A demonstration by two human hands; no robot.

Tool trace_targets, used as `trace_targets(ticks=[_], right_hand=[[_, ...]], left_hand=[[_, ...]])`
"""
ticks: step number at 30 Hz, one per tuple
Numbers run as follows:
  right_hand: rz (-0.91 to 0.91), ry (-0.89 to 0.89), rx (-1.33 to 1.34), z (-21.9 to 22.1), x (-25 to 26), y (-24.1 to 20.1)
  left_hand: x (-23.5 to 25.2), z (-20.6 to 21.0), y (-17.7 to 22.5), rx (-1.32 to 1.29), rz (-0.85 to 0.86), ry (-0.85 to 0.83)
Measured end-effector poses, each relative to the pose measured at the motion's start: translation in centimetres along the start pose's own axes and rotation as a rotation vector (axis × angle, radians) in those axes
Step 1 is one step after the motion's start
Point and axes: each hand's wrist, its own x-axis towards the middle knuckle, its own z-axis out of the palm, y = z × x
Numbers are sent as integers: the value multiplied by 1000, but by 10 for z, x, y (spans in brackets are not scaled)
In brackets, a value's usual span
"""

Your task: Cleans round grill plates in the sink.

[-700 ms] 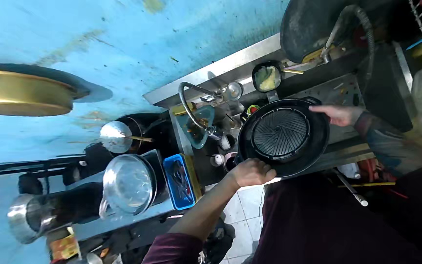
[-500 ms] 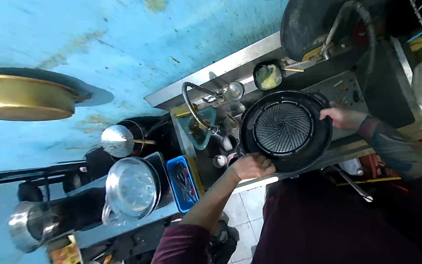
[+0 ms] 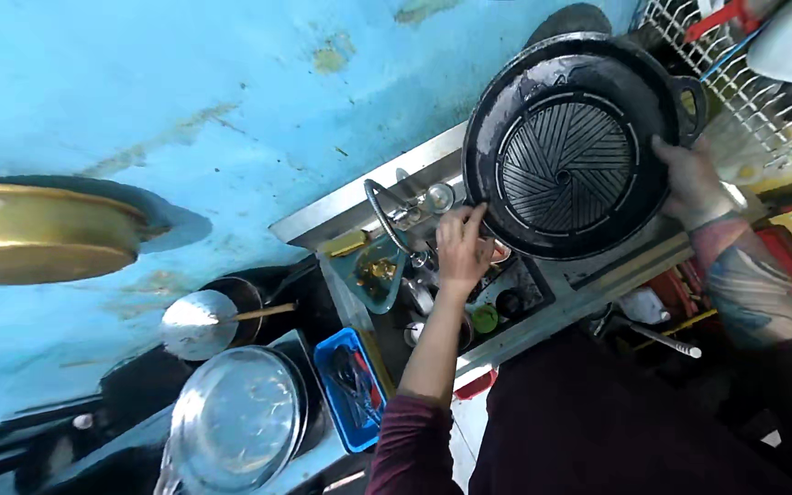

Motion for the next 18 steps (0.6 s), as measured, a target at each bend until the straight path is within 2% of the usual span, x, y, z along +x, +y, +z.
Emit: trace_targets(ticks=[1,2,4,6,10,14,18], right_hand=[[34,57,-2,11,-10,-15],[6,90,1,11,-5,-10],[-279,35,93,-20,51,55],[-277,48,201,-34,85,83],[-242,138,337,-21,81,76],[-249,161,419,-13,72,65],[-267,172,474,-10,66,61]], left_hand=[[10,-6,1,-59,-32,-14],[21,-12,4,-119,-56,-19],[43,-23,12,-178,-42,40],[69,-33,27,-172,-16,117],[117,-49,58,-54,111,245],[144,-52,87,108,214,224],[152,-50,111,115,249,163]])
